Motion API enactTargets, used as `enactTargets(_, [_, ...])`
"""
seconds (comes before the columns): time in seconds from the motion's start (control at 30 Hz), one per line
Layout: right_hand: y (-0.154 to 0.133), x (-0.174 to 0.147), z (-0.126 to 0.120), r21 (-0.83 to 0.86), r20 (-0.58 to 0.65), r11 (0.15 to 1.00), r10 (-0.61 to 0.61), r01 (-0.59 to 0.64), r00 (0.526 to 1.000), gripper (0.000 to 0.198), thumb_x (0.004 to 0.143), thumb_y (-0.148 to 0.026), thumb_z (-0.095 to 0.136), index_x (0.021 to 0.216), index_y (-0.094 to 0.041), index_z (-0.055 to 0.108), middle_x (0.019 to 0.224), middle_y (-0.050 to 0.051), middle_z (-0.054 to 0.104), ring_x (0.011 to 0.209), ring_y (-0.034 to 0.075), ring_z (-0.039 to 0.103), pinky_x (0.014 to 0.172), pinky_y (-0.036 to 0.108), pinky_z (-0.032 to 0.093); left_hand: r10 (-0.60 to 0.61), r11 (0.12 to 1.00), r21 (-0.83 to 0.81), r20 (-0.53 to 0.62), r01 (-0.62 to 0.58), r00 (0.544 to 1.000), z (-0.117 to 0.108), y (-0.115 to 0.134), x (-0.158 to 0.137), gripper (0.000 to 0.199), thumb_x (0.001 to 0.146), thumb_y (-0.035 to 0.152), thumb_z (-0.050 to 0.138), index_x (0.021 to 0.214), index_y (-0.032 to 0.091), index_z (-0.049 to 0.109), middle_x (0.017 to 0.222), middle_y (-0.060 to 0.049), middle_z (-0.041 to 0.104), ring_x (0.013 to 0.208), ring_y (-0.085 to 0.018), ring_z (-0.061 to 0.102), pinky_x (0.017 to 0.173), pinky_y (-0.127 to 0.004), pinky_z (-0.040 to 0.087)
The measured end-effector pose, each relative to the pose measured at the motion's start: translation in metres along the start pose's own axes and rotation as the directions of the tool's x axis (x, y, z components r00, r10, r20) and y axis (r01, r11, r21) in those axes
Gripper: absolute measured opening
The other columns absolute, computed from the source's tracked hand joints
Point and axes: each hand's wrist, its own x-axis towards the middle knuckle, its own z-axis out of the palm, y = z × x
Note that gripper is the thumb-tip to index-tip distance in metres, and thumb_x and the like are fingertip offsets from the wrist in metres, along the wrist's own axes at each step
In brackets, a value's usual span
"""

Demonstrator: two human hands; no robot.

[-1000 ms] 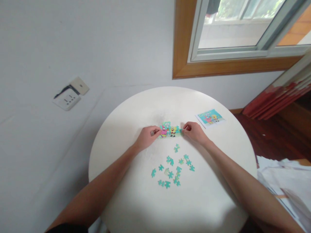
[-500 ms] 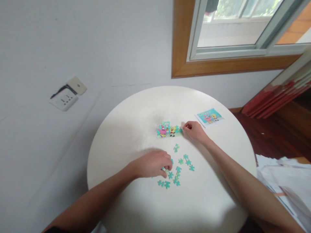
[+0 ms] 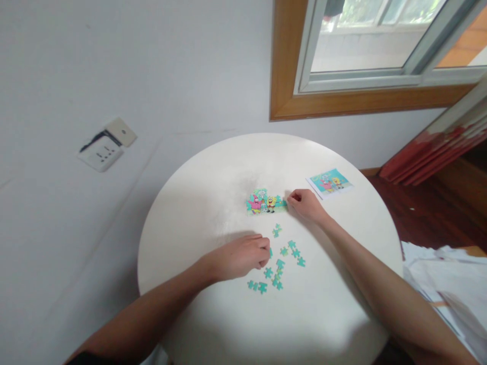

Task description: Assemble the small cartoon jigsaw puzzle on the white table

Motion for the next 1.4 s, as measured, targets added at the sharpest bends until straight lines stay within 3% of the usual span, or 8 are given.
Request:
enactTargets(0.3, [-0.001,0.000,-0.001,0.009,0.003,1.000,0.000,0.000,1.000,0.020,0.082,-0.027,0.055,0.073,-0.016,0.069,0.069,0.005,0.069,0.062,0.015,0.058,0.057,0.026,0.035,-0.033,0.996,-0.086,-0.012,0.032,0.999,0.002,-0.007,0.003,0.022,0.086,0.006,0.066,0.103,0.020,0.064,0.097,-0.003,0.066,0.098,-0.019,0.059,0.087,-0.028,0.041])
enactTargets(0.6, [-0.001,0.000,-0.001,-0.003,0.005,1.000,0.000,0.000,1.000,0.020,0.082,-0.027,0.054,0.073,-0.016,0.069,0.070,0.005,0.070,0.062,0.015,0.057,0.059,0.026,0.036,-0.053,0.994,-0.099,-0.009,0.051,0.999,0.007,-0.010,0.001,0.018,0.084,0.004,0.063,0.093,0.020,0.064,0.091,-0.002,0.063,0.096,-0.019,0.057,0.084,-0.027,0.041])
enactTargets(0.77, [0.002,0.001,0.000,-0.008,0.003,1.000,0.003,-0.003,1.000,0.021,0.082,-0.028,0.054,0.072,-0.016,0.069,0.068,0.004,0.069,0.062,0.015,0.057,0.058,0.026,0.035,-0.040,0.968,-0.247,0.025,0.045,0.999,-0.004,-0.008,0.002,0.015,0.086,0.006,0.061,0.079,0.018,0.061,0.085,0.000,0.060,0.085,-0.014,0.057,0.077,-0.023,0.041])
enactTargets(0.87, [0.002,0.001,0.000,0.009,0.004,1.000,-0.004,0.003,1.000,0.022,0.082,-0.029,0.054,0.072,-0.016,0.069,0.068,0.004,0.069,0.062,0.014,0.057,0.057,0.025,0.034,-0.096,0.940,-0.334,-0.063,0.070,0.993,-0.016,-0.016,-0.001,0.012,0.089,0.011,0.058,0.081,0.018,0.064,0.081,0.000,0.063,0.078,-0.013,0.058,0.074,-0.023,0.042])
enactTargets(0.97, [0.002,0.001,0.001,0.026,0.003,1.000,-0.010,0.010,1.000,0.021,0.081,-0.027,0.054,0.072,-0.016,0.068,0.067,0.004,0.069,0.062,0.014,0.057,0.057,0.025,0.034,-0.305,0.907,-0.376,-0.277,0.190,0.911,-0.025,-0.037,-0.005,0.010,0.089,0.021,0.060,0.085,0.017,0.069,0.085,-0.002,0.068,0.079,-0.014,0.061,0.074,-0.024,0.044])
enactTargets(1.07, [0.003,0.002,0.001,0.028,0.001,1.000,-0.002,0.002,1.000,0.020,0.081,-0.027,0.054,0.071,-0.016,0.068,0.066,0.004,0.069,0.061,0.015,0.057,0.057,0.025,0.034,-0.526,0.823,-0.476,-0.435,0.309,0.731,-0.028,-0.064,-0.010,0.017,0.085,0.029,0.063,0.089,0.016,0.073,0.088,-0.005,0.073,0.081,-0.017,0.066,0.076,-0.026,0.048])
enactTargets(1.13, [0.004,0.002,0.002,0.025,0.002,1.000,-0.004,0.004,1.000,0.020,0.081,-0.027,0.054,0.072,-0.017,0.068,0.066,0.004,0.069,0.061,0.015,0.057,0.057,0.025,0.035,-0.605,0.768,-0.549,-0.450,0.330,0.657,-0.027,-0.078,-0.011,0.021,0.081,0.033,0.065,0.090,0.016,0.074,0.089,-0.006,0.076,0.082,-0.020,0.069,0.078,-0.028,0.051])
enactTargets(1.4, [-0.001,0.000,-0.001,-0.011,0.003,1.000,-0.006,0.006,1.000,0.020,0.082,-0.027,0.054,0.073,-0.017,0.069,0.070,0.005,0.070,0.063,0.015,0.059,0.058,0.025,0.035,-0.688,0.675,-0.658,-0.397,0.333,0.608,-0.013,-0.094,-0.004,0.031,0.074,0.039,0.069,0.092,0.015,0.078,0.091,-0.008,0.078,0.086,-0.024,0.073,0.080,-0.031,0.057])
